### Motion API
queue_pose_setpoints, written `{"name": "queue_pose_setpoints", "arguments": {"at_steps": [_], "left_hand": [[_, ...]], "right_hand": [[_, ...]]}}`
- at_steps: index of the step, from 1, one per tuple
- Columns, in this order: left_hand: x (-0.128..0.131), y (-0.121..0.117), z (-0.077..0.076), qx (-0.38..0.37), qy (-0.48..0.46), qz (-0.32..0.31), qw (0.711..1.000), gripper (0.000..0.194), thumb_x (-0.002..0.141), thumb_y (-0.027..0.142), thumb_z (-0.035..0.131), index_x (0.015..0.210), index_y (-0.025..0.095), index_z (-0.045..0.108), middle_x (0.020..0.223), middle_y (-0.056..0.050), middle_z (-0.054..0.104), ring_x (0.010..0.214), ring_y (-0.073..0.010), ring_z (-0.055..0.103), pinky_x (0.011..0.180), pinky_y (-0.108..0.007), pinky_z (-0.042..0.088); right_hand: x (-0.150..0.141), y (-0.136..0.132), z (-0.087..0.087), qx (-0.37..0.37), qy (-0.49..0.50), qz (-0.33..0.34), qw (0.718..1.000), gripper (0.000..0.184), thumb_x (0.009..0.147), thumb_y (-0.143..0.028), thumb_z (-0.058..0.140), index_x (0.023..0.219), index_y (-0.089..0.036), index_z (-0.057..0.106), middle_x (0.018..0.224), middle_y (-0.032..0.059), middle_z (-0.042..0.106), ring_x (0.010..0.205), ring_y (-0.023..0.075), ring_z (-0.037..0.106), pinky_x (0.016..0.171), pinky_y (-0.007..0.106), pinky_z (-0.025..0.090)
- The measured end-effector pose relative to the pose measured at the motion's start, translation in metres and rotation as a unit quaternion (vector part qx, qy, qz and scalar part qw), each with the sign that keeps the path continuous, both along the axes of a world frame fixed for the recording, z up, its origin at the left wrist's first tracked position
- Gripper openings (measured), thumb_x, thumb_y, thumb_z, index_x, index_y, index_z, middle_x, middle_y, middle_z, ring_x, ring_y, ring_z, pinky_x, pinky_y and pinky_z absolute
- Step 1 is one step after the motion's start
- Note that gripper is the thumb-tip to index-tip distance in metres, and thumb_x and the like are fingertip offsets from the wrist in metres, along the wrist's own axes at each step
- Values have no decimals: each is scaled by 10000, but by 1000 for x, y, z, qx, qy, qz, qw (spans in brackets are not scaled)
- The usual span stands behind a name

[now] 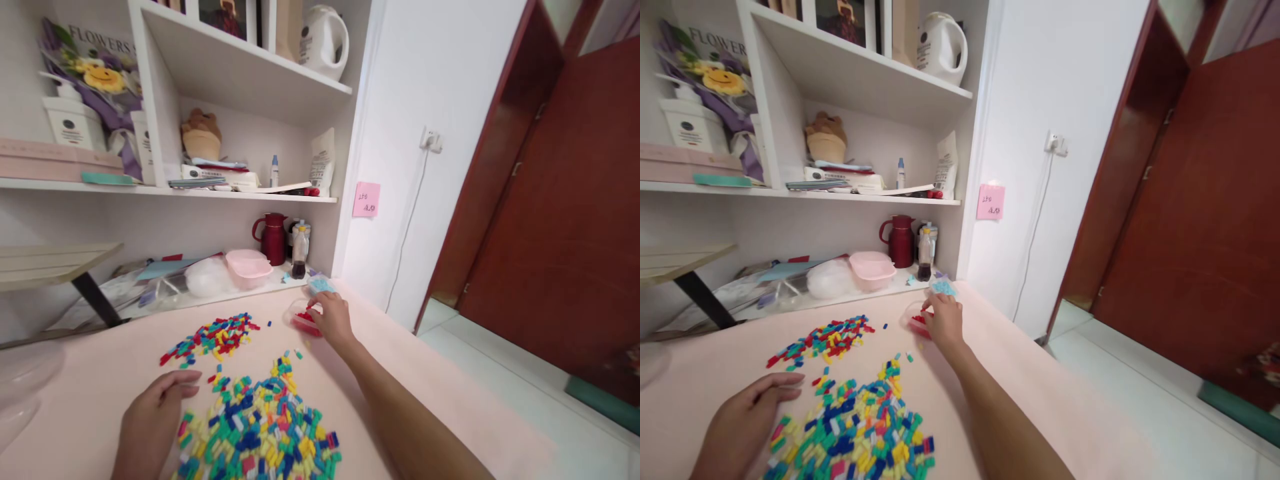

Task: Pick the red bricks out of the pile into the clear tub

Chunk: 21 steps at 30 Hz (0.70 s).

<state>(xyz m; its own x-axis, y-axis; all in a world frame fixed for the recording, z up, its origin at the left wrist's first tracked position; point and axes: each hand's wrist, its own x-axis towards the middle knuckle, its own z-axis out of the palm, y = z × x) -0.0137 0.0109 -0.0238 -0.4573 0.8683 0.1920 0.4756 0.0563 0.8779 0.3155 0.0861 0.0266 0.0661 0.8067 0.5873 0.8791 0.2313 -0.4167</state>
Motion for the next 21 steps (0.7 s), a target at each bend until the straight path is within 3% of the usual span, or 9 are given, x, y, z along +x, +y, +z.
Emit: {"name": "queue_pose_setpoints", "arguments": {"at_steps": [5,7,11,14,17,21], "left_hand": [[3,-3,7,-17,-12,-44,999,286,710,271,465,827,223,722,777,-22,764,893,-256,700,835,-369,502],[6,-5,9,-8,-6,-57,998,294,696,258,440,789,224,717,798,-25,760,856,-242,698,833,-362,502],[13,-8,11,42,41,-84,995,267,685,251,419,625,233,679,856,-32,742,858,-220,677,850,-345,495],[17,-10,11,59,97,-112,987,298,680,218,400,508,241,642,868,-33,726,905,-213,660,882,-340,481],[18,-10,10,40,149,-161,975,361,708,178,383,549,258,697,923,-21,718,952,-203,651,899,-346,478],[19,-9,10,17,194,-178,965,415,732,111,380,608,275,741,1042,-8,703,1032,-192,635,949,-359,467]], "right_hand": [[0,-1,-6,21,-4,-17,1000,341,822,-142,593,1140,-248,657,1238,96,593,1101,271,530,906,409,372],[-11,-6,-4,42,24,44,998,328,846,-129,550,1138,-231,658,1203,93,616,1090,260,548,921,407,388],[-49,-24,-7,3,57,259,964,265,902,-128,478,999,-228,704,1004,50,698,989,207,601,916,362,429],[-77,-42,-19,-54,1,375,926,300,911,-231,551,1188,-286,654,1193,32,662,1124,213,563,994,378,396],[-90,-53,-30,-92,-72,402,908,427,911,-348,584,1335,-321,549,1378,47,548,1232,251,494,1037,428,353],[-93,-54,-33,-103,-99,400,905,305,934,-328,547,1233,-323,609,1325,37,585,1187,250,515,1010,449,347]]}}
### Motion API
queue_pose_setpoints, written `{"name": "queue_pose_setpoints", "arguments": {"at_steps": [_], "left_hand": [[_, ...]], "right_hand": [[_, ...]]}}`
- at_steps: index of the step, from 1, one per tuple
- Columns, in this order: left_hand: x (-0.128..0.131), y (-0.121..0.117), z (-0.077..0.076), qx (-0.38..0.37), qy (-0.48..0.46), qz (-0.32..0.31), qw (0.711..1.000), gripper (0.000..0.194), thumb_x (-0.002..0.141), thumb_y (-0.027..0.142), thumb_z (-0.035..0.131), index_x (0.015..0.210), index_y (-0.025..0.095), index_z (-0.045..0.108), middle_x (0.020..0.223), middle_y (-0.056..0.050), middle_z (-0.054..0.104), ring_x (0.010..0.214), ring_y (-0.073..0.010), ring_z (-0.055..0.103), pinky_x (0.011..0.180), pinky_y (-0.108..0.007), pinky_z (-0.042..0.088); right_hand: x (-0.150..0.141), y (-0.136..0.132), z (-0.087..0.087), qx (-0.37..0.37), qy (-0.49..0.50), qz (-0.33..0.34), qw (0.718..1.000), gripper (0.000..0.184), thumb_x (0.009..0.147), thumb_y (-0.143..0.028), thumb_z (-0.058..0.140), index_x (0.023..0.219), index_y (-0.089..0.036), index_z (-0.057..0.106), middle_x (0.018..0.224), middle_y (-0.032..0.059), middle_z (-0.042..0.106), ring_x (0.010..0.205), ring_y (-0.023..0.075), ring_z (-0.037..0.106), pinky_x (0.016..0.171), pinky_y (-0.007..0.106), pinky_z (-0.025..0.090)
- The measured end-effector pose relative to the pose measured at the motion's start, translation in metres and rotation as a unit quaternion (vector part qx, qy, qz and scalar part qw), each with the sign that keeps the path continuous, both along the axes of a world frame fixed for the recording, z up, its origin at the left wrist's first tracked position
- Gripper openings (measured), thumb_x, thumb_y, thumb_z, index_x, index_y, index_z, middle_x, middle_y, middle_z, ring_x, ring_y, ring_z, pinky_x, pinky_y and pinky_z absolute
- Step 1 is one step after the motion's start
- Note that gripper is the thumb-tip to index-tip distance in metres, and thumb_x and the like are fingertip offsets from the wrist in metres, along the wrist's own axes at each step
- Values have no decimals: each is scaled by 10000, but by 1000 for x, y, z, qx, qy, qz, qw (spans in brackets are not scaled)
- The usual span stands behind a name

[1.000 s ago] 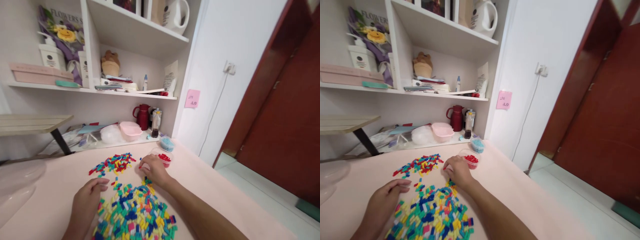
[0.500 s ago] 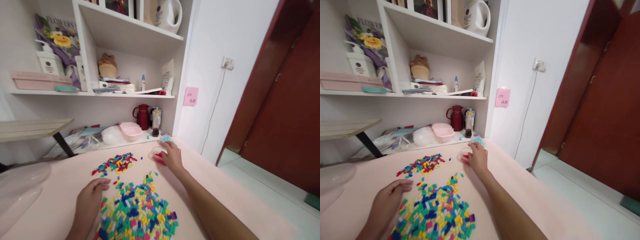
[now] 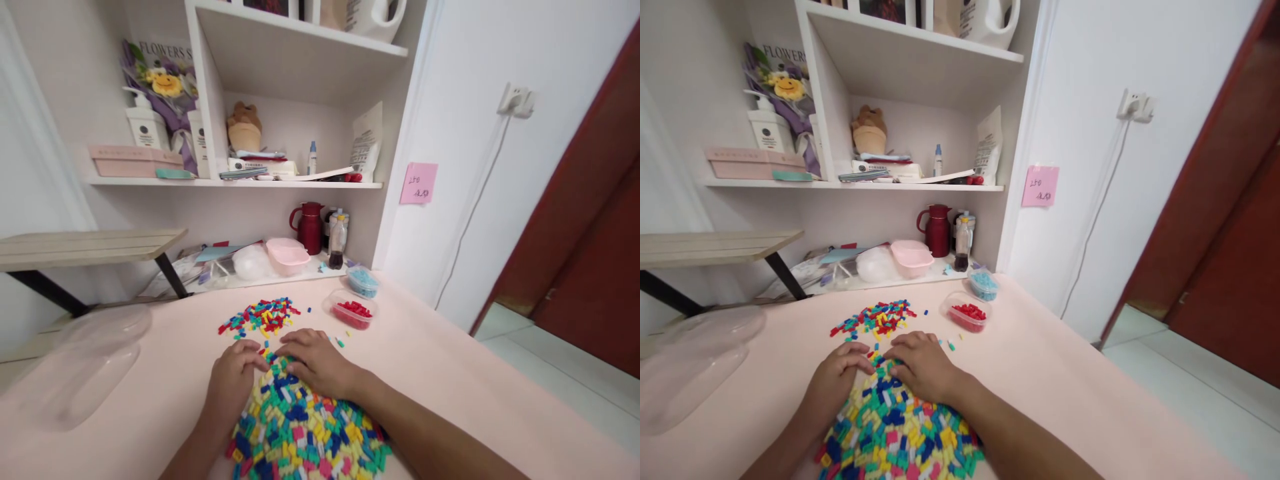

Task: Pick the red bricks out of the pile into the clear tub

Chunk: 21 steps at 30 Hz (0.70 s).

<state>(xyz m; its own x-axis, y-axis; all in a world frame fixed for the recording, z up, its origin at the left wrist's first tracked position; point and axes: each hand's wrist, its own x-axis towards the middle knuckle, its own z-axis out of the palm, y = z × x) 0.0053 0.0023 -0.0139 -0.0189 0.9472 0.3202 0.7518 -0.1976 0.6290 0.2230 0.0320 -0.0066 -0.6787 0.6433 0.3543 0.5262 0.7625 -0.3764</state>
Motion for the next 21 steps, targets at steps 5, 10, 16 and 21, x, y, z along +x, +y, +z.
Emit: {"name": "queue_pose_setpoints", "arguments": {"at_steps": [5,10,16,21], "left_hand": [[3,1,2,-12,37,5,999,474,759,52,387,827,290,791,1126,-22,688,1091,-195,614,992,-382,456],[4,2,1,-6,43,6,999,499,757,30,388,881,299,790,1120,-27,687,1095,-200,617,996,-397,464],[-1,7,-8,72,-31,37,996,436,783,98,403,1005,227,755,1107,-59,660,1065,-187,630,969,-351,506],[0,9,-13,63,2,44,997,437,794,110,394,1061,187,731,1163,-93,632,1110,-206,611,1017,-385,475]], "right_hand": [[0,9,1,-4,44,-2,999,149,940,-286,544,921,-233,682,1035,34,693,1013,206,583,938,380,388],[-2,12,2,-23,87,27,996,173,938,-254,538,844,-219,679,858,21,682,878,180,605,877,333,432],[-3,15,-6,-43,155,-73,984,357,933,-177,460,1253,-257,595,1100,72,582,938,183,590,858,310,483],[-6,27,-17,50,8,-117,992,540,889,-129,491,1396,-317,501,1052,90,551,897,215,545,807,330,458]]}}
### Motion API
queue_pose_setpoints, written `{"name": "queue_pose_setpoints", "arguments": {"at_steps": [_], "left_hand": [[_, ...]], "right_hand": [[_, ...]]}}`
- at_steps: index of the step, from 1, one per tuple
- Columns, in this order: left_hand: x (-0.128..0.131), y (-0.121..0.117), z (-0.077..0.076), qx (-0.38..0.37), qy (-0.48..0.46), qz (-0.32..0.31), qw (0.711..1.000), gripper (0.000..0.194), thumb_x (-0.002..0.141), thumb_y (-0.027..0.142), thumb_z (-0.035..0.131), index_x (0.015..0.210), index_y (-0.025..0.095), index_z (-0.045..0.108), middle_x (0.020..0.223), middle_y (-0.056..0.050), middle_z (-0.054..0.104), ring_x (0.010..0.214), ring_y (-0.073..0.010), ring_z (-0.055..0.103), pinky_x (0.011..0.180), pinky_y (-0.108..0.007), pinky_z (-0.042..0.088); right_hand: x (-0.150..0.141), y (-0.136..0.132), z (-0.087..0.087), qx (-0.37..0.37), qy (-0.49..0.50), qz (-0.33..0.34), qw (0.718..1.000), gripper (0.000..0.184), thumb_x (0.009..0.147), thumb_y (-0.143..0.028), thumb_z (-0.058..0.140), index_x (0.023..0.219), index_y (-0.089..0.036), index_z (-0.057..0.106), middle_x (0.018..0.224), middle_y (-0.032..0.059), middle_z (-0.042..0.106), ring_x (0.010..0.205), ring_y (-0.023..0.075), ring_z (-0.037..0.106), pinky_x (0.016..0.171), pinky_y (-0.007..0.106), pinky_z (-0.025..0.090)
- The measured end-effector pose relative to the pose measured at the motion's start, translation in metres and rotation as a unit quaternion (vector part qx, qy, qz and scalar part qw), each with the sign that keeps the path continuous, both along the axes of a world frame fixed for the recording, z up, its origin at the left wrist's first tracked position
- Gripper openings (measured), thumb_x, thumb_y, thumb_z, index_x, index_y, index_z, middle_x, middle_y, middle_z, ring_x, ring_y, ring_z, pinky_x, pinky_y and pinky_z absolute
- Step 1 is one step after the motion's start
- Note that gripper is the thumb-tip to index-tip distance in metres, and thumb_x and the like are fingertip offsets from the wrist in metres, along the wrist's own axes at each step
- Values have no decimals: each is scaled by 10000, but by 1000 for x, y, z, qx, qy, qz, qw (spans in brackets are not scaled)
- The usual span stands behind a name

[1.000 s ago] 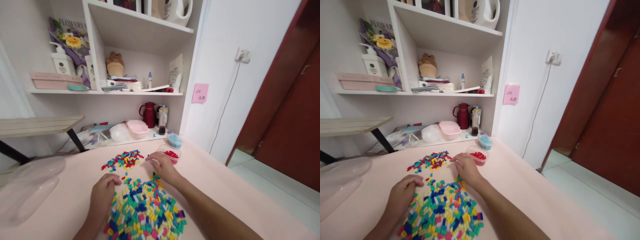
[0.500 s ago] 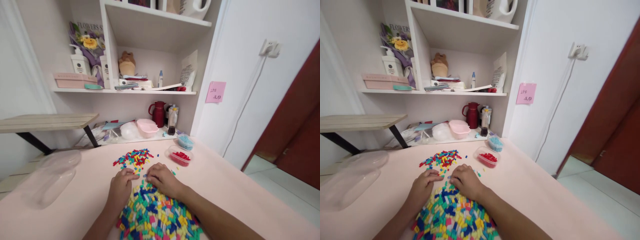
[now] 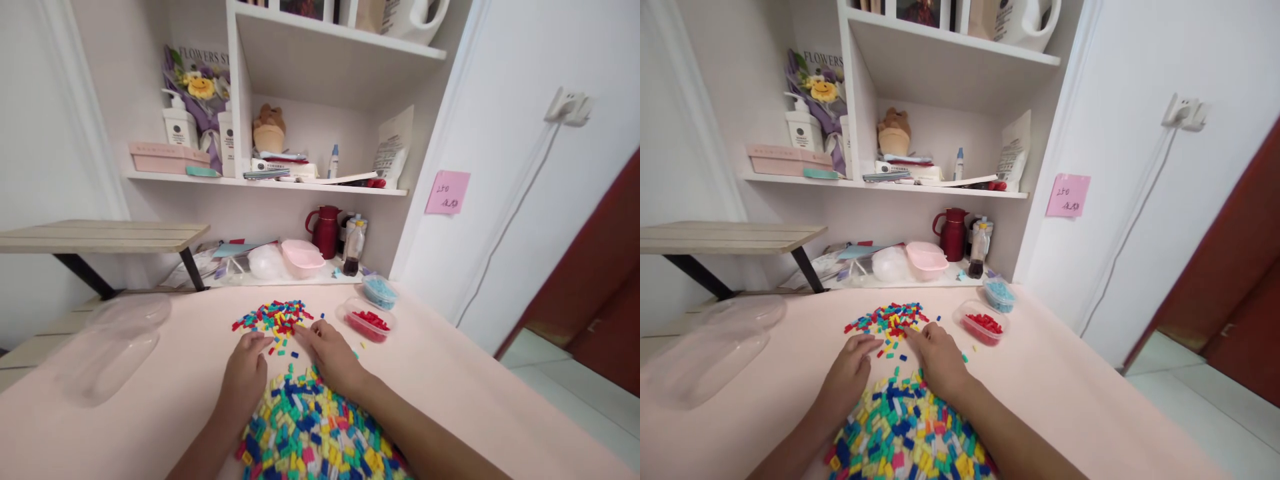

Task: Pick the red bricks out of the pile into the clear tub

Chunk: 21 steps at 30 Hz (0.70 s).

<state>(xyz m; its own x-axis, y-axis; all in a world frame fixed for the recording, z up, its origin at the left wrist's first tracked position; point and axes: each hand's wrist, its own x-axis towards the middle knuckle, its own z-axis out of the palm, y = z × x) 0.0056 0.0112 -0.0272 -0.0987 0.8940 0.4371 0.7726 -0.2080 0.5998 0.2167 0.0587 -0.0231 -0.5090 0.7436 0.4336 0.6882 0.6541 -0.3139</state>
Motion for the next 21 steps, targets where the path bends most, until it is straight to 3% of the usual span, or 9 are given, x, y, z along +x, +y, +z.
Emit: {"name": "queue_pose_setpoints", "arguments": {"at_steps": [3,6,12,15,18,21], "left_hand": [[1,-1,-2,5,33,9,999,435,796,98,386,1031,194,741,1156,-94,640,1102,-211,613,1014,-390,475],[1,-2,-2,-1,70,25,997,435,797,82,385,996,194,755,1150,-97,650,1099,-217,614,1015,-394,471],[2,-6,4,-39,125,1,991,481,815,69,372,1052,236,756,1185,-84,669,1119,-229,597,989,-409,462],[6,-8,7,-65,144,-11,987,516,815,65,376,1117,286,730,1252,-67,655,1173,-249,565,980,-446,437],[10,-10,8,-76,163,-28,983,553,804,61,405,1191,343,684,1306,-55,632,1212,-262,537,981,-473,405],[12,-12,10,-78,175,-46,980,574,800,65,432,1231,376,648,1327,-50,621,1226,-261,526,989,-480,389]], "right_hand": [[-3,4,0,17,-63,-18,998,603,848,-123,550,1404,-348,491,986,77,552,874,217,532,767,305,436],[-4,5,2,5,-66,-23,998,487,871,-155,549,1313,-355,583,976,66,565,891,217,538,758,289,429],[4,5,4,-77,78,-6,994,257,880,-100,507,966,-241,705,957,46,595,947,185,575,839,283,451],[7,5,3,-82,113,3,990,308,899,-113,494,1093,-258,685,968,40,580,881,164,586,814,271,463],[4,5,2,-38,35,-11,999,418,913,-148,504,1286,-308,606,965,56,562,882,190,568,787,284,450],[0,4,4,-8,-45,-18,999,452,902,-166,534,1321,-328,577,974,67,565,918,217,552,776,295,433]]}}
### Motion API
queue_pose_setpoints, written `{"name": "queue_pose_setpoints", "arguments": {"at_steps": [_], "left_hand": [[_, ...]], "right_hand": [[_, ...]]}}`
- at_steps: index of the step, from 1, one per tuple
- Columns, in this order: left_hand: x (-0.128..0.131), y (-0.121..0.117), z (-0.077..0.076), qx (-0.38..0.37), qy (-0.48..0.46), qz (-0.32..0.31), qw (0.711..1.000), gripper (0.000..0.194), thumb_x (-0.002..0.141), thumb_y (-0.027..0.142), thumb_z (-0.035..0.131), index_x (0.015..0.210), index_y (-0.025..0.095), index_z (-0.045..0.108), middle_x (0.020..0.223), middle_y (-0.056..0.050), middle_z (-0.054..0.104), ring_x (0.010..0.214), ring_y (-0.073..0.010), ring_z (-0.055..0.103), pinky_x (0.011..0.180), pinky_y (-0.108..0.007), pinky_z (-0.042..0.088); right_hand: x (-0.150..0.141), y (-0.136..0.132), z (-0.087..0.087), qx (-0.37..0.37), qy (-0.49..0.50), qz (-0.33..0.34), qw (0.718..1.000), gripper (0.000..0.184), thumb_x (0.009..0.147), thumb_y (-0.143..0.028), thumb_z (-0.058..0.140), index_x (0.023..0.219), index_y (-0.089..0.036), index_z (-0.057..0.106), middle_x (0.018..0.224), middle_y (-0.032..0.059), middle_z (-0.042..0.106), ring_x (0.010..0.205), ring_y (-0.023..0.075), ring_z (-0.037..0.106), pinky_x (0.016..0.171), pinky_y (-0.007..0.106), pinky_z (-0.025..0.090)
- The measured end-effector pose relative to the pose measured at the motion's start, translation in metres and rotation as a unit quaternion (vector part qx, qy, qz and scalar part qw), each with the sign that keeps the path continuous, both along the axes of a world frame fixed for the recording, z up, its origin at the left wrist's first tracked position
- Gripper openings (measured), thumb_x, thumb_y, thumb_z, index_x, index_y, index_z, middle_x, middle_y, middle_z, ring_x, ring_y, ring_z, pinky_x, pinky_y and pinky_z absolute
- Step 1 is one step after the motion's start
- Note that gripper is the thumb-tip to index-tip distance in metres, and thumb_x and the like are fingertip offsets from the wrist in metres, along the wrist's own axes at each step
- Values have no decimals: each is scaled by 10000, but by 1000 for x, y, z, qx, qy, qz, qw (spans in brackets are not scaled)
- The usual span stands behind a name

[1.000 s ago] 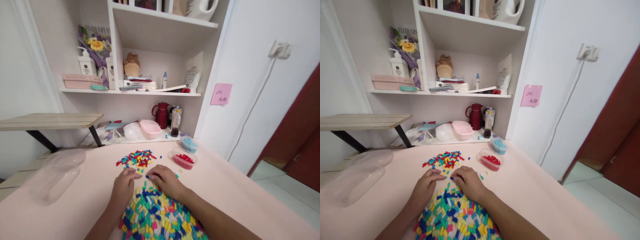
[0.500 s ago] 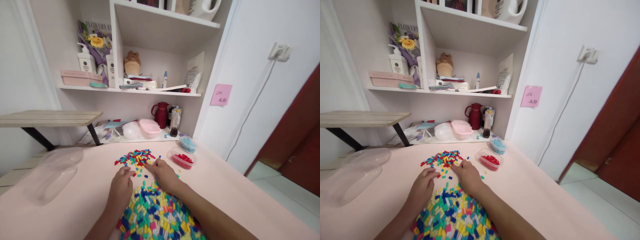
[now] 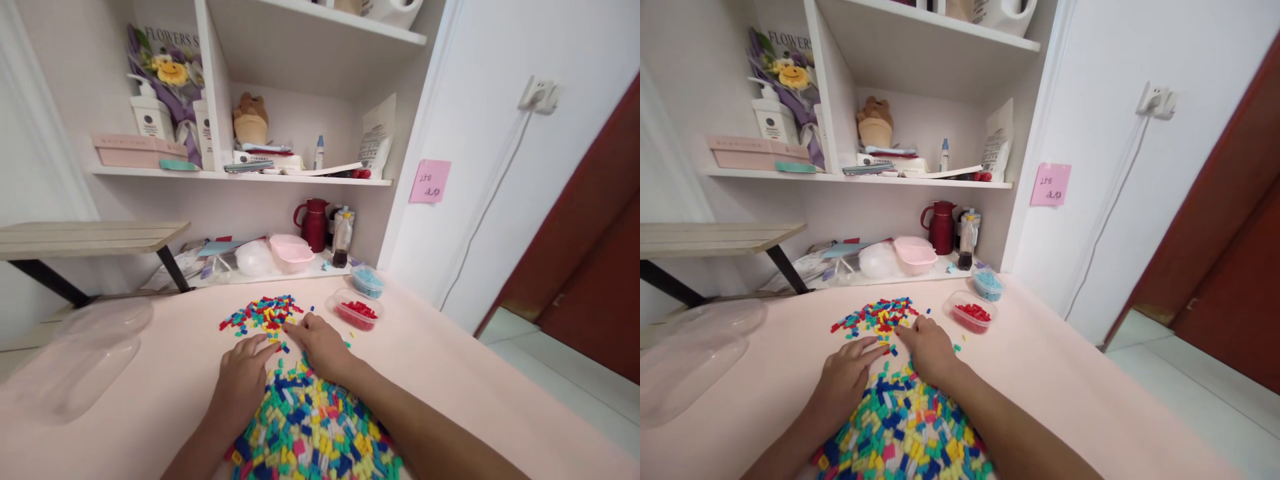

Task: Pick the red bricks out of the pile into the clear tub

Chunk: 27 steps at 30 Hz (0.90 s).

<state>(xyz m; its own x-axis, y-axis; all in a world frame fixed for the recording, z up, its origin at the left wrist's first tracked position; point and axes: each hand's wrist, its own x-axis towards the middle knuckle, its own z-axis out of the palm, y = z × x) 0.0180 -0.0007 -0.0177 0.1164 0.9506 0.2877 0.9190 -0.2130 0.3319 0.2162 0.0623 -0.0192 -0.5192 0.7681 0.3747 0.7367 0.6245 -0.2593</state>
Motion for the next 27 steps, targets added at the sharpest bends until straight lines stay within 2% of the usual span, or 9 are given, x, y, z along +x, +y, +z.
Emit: {"name": "queue_pose_setpoints", "arguments": {"at_steps": [4,7,10,13,16,19,22,27], "left_hand": [[-1,0,-2,15,-14,-3,1000,513,831,96,420,1198,347,675,1297,-52,638,1211,-250,545,994,-477,408],[-5,4,-7,48,-40,-1,998,466,838,111,415,1144,302,709,1240,-62,667,1159,-239,584,982,-457,444],[-8,7,-9,70,-64,-2,996,449,823,109,413,1097,268,731,1194,-66,687,1116,-230,612,976,-437,472],[-8,8,-7,71,-77,-6,994,438,813,117,413,1068,255,741,1166,-67,700,1098,-227,624,976,-432,482],[-7,7,-3,58,-82,-4,995,432,809,119,408,1034,248,753,1146,-69,708,1096,-228,626,982,-430,479],[-6,5,-1,55,-93,-5,994,430,807,117,405,1002,255,763,1128,-65,715,1093,-227,624,983,-428,474],[-6,5,-1,56,-100,-10,993,431,797,110,408,979,264,768,1113,-56,718,1085,-220,623,980,-418,472],[-7,5,0,50,-107,-9,993,422,781,105,410,921,257,778,1109,-57,718,1074,-225,635,980,-415,478]], "right_hand": [[2,-2,4,-26,44,3,999,285,921,-165,506,1119,-275,680,983,60,574,953,200,561,808,288,436],[6,-3,6,-57,92,14,994,243,880,-102,526,976,-245,697,975,42,585,928,172,577,813,268,446],[9,-3,6,-73,117,14,990,249,834,-82,572,971,-245,701,977,34,608,925,172,589,809,266,455],[10,-2,5,-77,120,14,990,303,823,-108,622,1066,-270,705,990,35,634,965,187,595,840,282,456],[9,-2,5,-80,123,25,989,238,842,-236,677,1072,-274,723,997,41,658,979,199,603,847,292,461],[8,-2,5,-73,127,25,989,169,828,-327,711,983,-272,753,980,37,678,967,199,613,843,293,466],[7,-2,5,-52,117,21,992,84,834,-260,698,885,-278,762,940,21,699,931,186,623,839,290,459],[6,-2,8,-37,111,33,993,100,832,-190,673,815,-259,743,900,14,722,910,188,630,847,303,445]]}}
